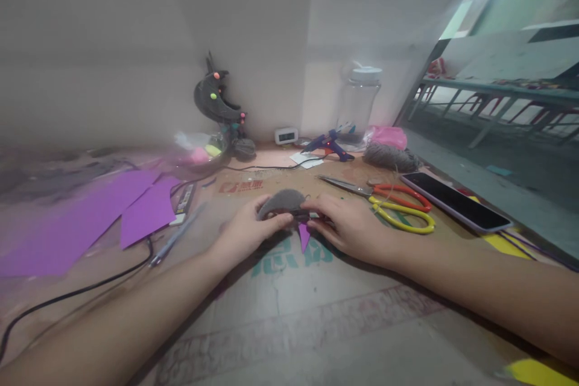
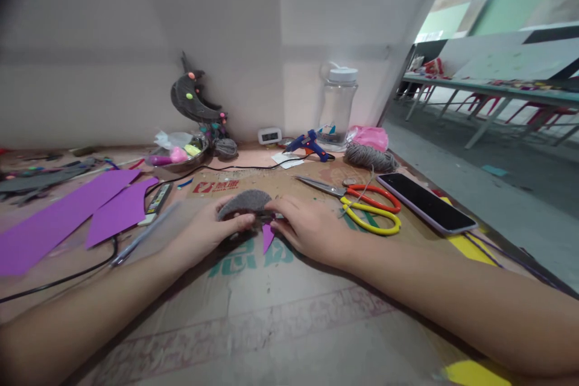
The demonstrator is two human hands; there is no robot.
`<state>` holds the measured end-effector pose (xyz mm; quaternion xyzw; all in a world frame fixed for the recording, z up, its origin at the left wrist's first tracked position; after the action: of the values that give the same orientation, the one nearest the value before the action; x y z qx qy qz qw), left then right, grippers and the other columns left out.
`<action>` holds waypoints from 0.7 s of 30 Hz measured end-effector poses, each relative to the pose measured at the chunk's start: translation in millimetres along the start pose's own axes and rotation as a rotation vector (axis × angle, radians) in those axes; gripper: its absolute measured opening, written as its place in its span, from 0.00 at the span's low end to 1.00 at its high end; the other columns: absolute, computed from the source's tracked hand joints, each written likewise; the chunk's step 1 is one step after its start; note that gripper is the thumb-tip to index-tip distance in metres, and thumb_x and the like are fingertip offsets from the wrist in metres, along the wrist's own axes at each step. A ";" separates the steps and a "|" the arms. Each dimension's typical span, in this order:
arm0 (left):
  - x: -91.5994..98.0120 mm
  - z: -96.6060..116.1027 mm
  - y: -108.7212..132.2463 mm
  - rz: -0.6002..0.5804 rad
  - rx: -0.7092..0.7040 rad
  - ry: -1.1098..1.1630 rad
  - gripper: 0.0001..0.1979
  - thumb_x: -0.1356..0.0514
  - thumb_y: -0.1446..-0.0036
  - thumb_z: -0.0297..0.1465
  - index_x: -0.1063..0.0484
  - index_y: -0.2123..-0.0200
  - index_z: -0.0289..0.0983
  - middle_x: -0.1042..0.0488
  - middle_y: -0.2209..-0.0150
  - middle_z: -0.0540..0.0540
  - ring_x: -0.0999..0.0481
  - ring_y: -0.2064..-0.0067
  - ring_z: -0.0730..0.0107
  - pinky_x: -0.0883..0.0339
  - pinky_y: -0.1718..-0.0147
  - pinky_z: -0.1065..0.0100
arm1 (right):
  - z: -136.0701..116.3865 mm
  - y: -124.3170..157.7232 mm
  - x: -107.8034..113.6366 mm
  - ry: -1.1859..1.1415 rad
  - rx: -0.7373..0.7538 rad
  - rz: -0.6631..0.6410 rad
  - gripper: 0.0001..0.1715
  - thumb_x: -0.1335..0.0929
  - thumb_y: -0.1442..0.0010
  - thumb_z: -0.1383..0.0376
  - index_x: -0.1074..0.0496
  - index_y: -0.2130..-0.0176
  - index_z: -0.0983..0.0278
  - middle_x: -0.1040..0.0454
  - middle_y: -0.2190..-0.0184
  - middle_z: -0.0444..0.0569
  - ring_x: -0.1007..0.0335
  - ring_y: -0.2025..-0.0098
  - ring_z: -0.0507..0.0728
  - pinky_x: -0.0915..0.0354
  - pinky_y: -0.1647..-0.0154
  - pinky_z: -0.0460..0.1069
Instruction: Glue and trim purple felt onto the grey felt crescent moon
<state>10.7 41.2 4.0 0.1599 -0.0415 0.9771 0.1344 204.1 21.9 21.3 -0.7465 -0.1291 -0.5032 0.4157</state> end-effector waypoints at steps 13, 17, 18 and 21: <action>-5.7 -7.3 -6.1 0.004 0.007 0.154 0.10 0.39 0.44 0.36 0.25 0.65 0.35 0.25 0.71 0.50 0.29 0.70 0.71 0.36 0.67 0.69 | 0.9 1.9 2.2 0.007 -0.065 -0.035 0.05 0.31 0.42 0.65 0.28 0.63 0.64 0.25 0.73 0.46 0.33 0.73 0.53 0.47 0.72 0.46; -7.4 -4.5 -5.5 -0.007 -0.002 0.187 0.10 0.39 0.45 0.36 0.26 0.64 0.35 0.30 0.74 0.53 0.33 0.73 0.74 0.39 0.71 0.72 | -0.9 1.6 -5.2 -0.035 -0.025 -0.182 0.10 0.33 0.46 0.72 0.27 0.62 0.63 0.23 0.71 0.45 0.30 0.71 0.53 0.47 0.71 0.46; -7.4 -3.0 -4.7 -0.006 -0.001 0.184 0.10 0.39 0.45 0.36 0.26 0.64 0.35 0.30 0.75 0.53 0.33 0.73 0.74 0.40 0.71 0.72 | -2.2 1.7 -6.5 -0.048 -0.001 -0.211 0.14 0.34 0.46 0.73 0.27 0.59 0.63 0.22 0.68 0.45 0.29 0.69 0.53 0.46 0.70 0.46; -7.2 0.9 -1.8 -0.008 0.014 0.140 0.12 0.40 0.44 0.37 0.24 0.62 0.35 0.26 0.72 0.50 0.30 0.71 0.71 0.37 0.69 0.70 | -5.4 2.0 -8.0 -0.064 0.064 -0.247 0.21 0.35 0.45 0.74 0.28 0.52 0.63 0.21 0.61 0.47 0.26 0.63 0.54 0.43 0.66 0.46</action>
<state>18.0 41.0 2.6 0.0923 -0.0243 0.9855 0.1400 198.2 18.3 14.2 -0.7268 -0.2493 -0.5224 0.3697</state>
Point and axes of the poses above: each hand's wrist, its own y-axis away from the middle knuckle, its own x-axis out of the back of the hand, z = x × y, the point moved 4 cm from there along -y, towards the middle knuckle
